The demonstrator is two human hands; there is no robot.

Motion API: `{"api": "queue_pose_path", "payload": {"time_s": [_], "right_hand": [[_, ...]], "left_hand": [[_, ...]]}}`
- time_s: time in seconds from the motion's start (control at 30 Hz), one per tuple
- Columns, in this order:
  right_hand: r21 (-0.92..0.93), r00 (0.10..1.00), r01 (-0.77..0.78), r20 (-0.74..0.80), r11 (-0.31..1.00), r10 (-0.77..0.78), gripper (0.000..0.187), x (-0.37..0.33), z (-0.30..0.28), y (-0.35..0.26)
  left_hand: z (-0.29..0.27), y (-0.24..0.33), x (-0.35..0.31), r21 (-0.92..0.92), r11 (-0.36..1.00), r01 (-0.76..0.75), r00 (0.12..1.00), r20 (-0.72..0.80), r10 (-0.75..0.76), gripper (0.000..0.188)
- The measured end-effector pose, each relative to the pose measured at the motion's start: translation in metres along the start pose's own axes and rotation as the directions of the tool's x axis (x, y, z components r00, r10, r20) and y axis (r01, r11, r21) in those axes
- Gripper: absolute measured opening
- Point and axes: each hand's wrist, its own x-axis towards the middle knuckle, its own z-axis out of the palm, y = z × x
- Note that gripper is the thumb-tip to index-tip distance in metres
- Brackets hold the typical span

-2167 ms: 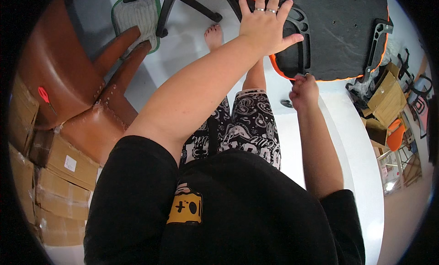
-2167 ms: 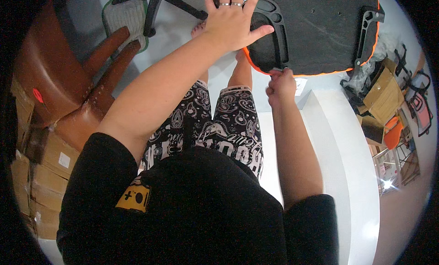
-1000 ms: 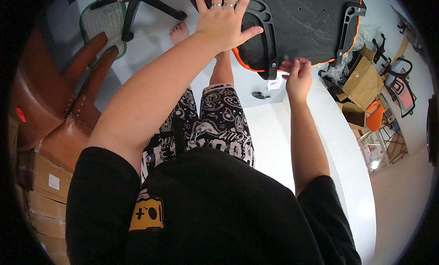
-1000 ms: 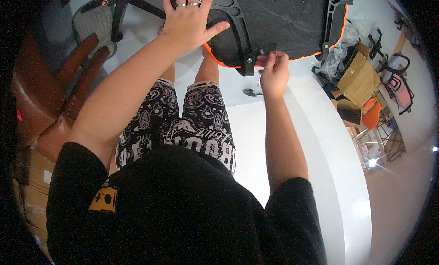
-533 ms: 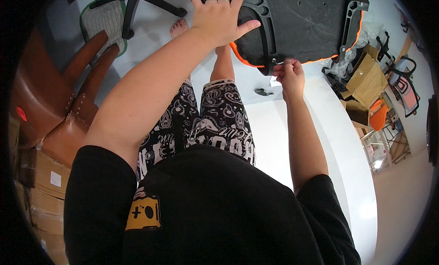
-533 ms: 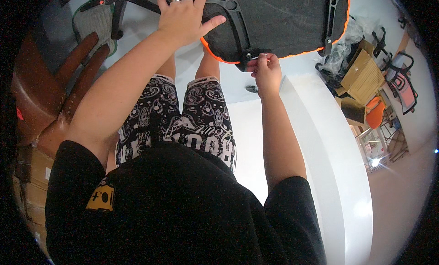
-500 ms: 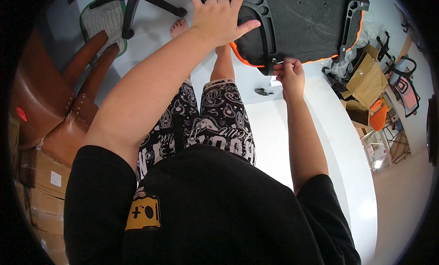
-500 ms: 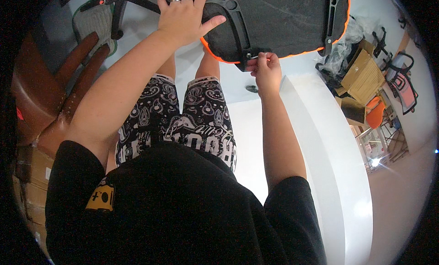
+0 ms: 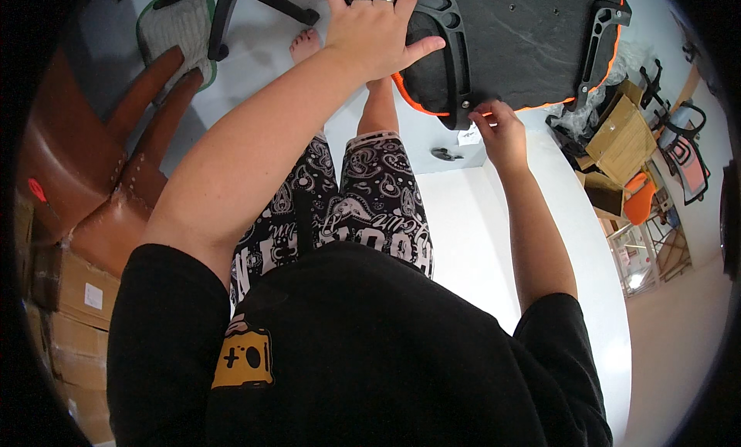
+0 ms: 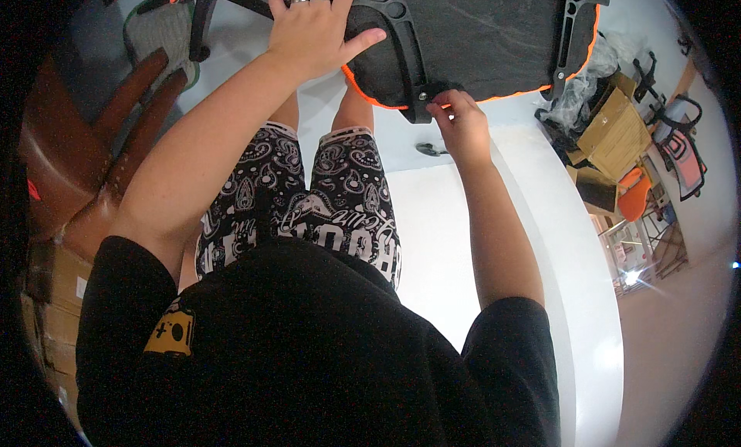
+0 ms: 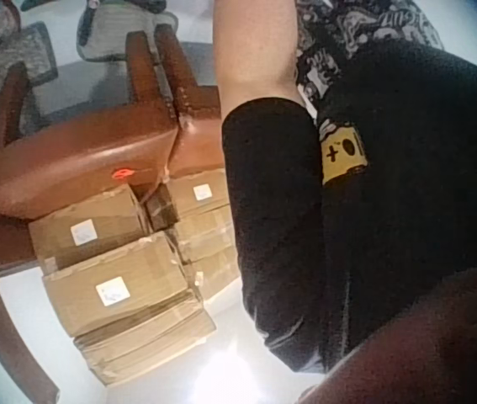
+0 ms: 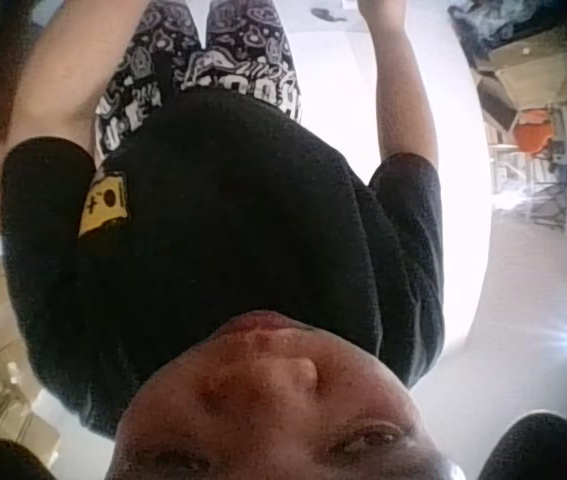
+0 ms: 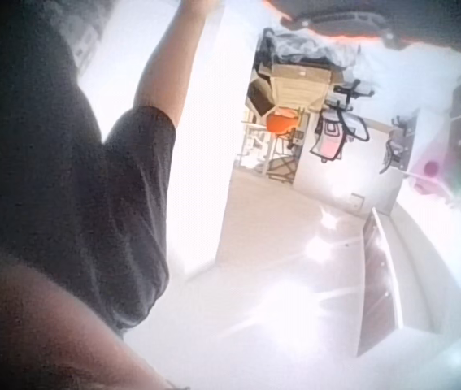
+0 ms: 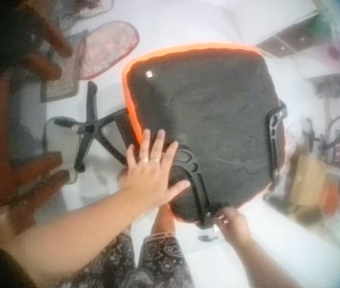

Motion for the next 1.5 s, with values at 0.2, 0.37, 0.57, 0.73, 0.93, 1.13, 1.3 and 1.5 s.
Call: {"api": "queue_pose_path", "payload": {"time_s": [0.2, 0.37, 0.57, 0.73, 0.93, 1.13, 1.3, 1.5], "right_hand": [[0.653, 0.939, -0.293, 0.061, 0.698, 0.338, 0.015, 0.001, -0.003, -0.002], [0.695, 0.904, -0.334, 0.045, 0.636, 0.425, 0.016, 0.008, 0.003, -0.013], [0.678, 0.918, -0.326, 0.059, 0.659, 0.392, 0.019, 0.008, 0.006, -0.009], [0.628, 0.906, -0.365, 0.07, 0.687, 0.417, 0.019, 0.006, 0.006, -0.01], [0.651, 0.906, -0.355, 0.062, 0.671, 0.419, 0.02, 0.008, 0.007, -0.008], [0.698, 0.915, -0.337, 0.085, 0.632, 0.393, 0.022, 0.011, 0.008, -0.015], [0.697, 0.922, -0.296, 0.03, 0.653, 0.386, 0.021, 0.01, 0.014, -0.018], [0.506, 0.959, -0.173, -0.11, 0.845, 0.263, 0.021, 0.004, 0.02, -0.019]], "left_hand": [[0.0, -0.002, -0.002, -0.007, 1.0, 0.0, 1.0, -0.003, 0.0, 0.087], [0.001, -0.003, -0.004, 0.018, 1.0, 0.003, 1.0, -0.011, -0.003, 0.087], [0.005, -0.003, -0.005, 0.018, 1.0, -0.001, 0.999, -0.045, 0.002, 0.087], [0.004, -0.005, -0.005, 0.019, 1.0, 0.007, 1.0, -0.028, -0.006, 0.086], [0.007, -0.007, -0.006, 0.018, 1.0, 0.001, 0.999, -0.05, 0.0, 0.086], [0.01, -0.008, -0.006, 0.019, 1.0, 0.005, 0.998, -0.057, -0.004, 0.086], [0.008, -0.008, -0.006, 0.013, 1.0, 0.005, 0.999, -0.043, -0.005, 0.087], [0.006, -0.009, -0.007, 0.0, 1.0, 0.011, 1.0, -0.02, -0.011, 0.087]]}}
